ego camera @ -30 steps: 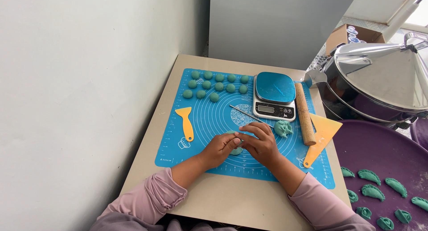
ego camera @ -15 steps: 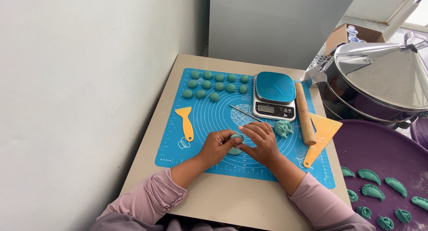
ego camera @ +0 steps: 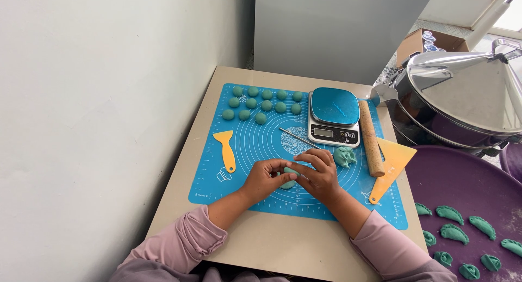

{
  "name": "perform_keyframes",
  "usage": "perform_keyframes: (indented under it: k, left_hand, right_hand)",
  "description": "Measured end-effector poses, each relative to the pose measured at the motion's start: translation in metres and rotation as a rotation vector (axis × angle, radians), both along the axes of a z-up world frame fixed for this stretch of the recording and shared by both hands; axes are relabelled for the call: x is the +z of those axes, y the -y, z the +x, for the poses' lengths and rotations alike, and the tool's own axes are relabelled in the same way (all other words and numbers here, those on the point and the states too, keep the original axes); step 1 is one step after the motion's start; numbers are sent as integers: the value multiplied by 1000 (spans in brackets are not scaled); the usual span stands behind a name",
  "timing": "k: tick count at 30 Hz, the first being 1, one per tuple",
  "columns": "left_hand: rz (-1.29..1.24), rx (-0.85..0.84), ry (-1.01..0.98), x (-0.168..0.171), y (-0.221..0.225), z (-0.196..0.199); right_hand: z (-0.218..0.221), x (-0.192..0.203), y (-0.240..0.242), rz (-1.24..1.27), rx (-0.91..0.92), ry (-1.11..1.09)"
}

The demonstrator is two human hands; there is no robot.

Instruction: The person is preparing small pastries by rolling out pre-portioned blue dough balls with a rolling pin and hand-shaping them into crescents on a silicone mat.

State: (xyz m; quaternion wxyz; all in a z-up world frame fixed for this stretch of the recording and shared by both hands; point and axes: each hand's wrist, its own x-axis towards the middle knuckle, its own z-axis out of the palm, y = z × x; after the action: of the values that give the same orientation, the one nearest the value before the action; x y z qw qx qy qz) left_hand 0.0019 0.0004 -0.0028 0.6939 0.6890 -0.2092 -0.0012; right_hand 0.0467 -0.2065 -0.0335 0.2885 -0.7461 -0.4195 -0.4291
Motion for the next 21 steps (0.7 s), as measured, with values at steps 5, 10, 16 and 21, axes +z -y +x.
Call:
perform_keyframes:
  k: [5, 10, 16, 21]
  left_hand:
    - [-30, 18, -33, 7, -2, 1]
    - [30, 2, 38, 2, -3, 4]
    - [22, -22, -48, -15, 8, 6]
    - [-8, -3, -62, -1, 6, 1]
  right_hand:
    - [0, 4, -3, 9, 12, -7]
    - [-1, 13, -8, 41, 11, 40]
    - [-4, 17, -7, 103, 8, 142]
    - [1, 11, -10, 49, 69, 126]
